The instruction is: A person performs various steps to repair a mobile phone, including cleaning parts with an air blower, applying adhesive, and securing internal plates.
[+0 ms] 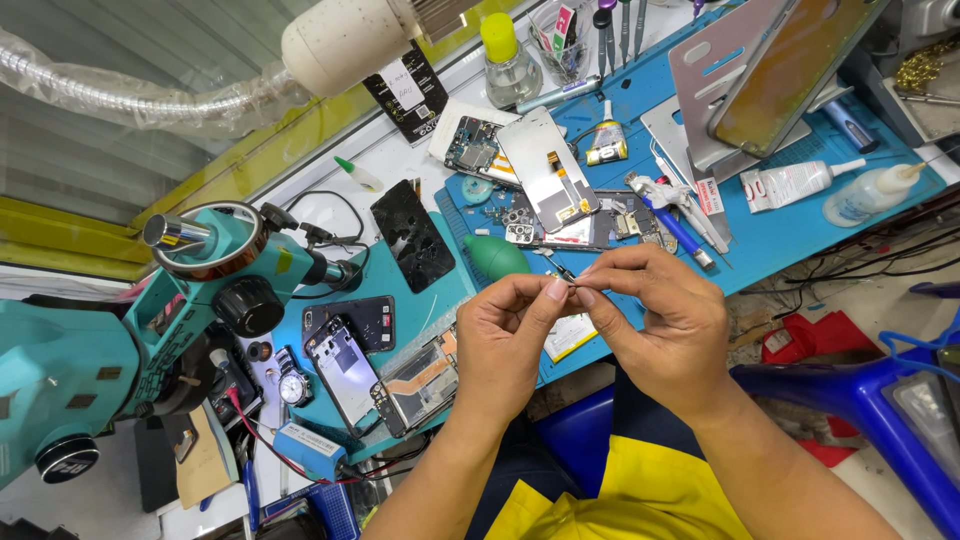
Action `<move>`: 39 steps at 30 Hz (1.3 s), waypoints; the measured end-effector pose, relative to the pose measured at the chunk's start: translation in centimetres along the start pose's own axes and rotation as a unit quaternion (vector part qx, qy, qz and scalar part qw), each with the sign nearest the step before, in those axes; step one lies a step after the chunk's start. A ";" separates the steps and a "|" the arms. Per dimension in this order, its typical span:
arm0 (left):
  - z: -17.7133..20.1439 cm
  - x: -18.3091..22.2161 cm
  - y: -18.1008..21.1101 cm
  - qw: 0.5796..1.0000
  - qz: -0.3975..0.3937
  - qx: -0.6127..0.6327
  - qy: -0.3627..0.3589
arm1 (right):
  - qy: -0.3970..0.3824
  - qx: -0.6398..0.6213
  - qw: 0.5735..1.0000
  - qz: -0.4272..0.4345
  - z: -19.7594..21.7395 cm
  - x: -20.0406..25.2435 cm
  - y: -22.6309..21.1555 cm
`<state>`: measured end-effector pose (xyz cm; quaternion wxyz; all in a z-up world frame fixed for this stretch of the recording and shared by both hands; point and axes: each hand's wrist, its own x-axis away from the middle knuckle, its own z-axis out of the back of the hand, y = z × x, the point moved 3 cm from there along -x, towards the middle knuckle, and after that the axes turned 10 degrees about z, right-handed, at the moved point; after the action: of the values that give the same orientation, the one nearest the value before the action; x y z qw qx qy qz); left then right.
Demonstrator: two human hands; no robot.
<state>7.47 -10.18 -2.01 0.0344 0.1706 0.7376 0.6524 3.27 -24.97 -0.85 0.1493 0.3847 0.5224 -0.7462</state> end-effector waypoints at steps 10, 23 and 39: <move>2.5 0.3 -1.2 0.986 -0.059 -0.093 0.123 | 0.026 0.103 0.989 -0.099 7.3 2.2 4.9; 2.8 2.9 -2.8 0.968 -0.090 -0.176 0.155 | -0.253 0.427 0.858 -0.130 6.3 4.8 12.7; 1.9 4.7 -6.4 0.957 -0.112 -0.199 0.178 | 0.191 -0.132 0.919 -0.320 6.2 9.4 7.2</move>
<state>2.27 -7.55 -7.73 0.0086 -0.0419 0.6018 0.7975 -0.98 -31.76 -11.49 -0.1504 0.3096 0.7300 -0.5904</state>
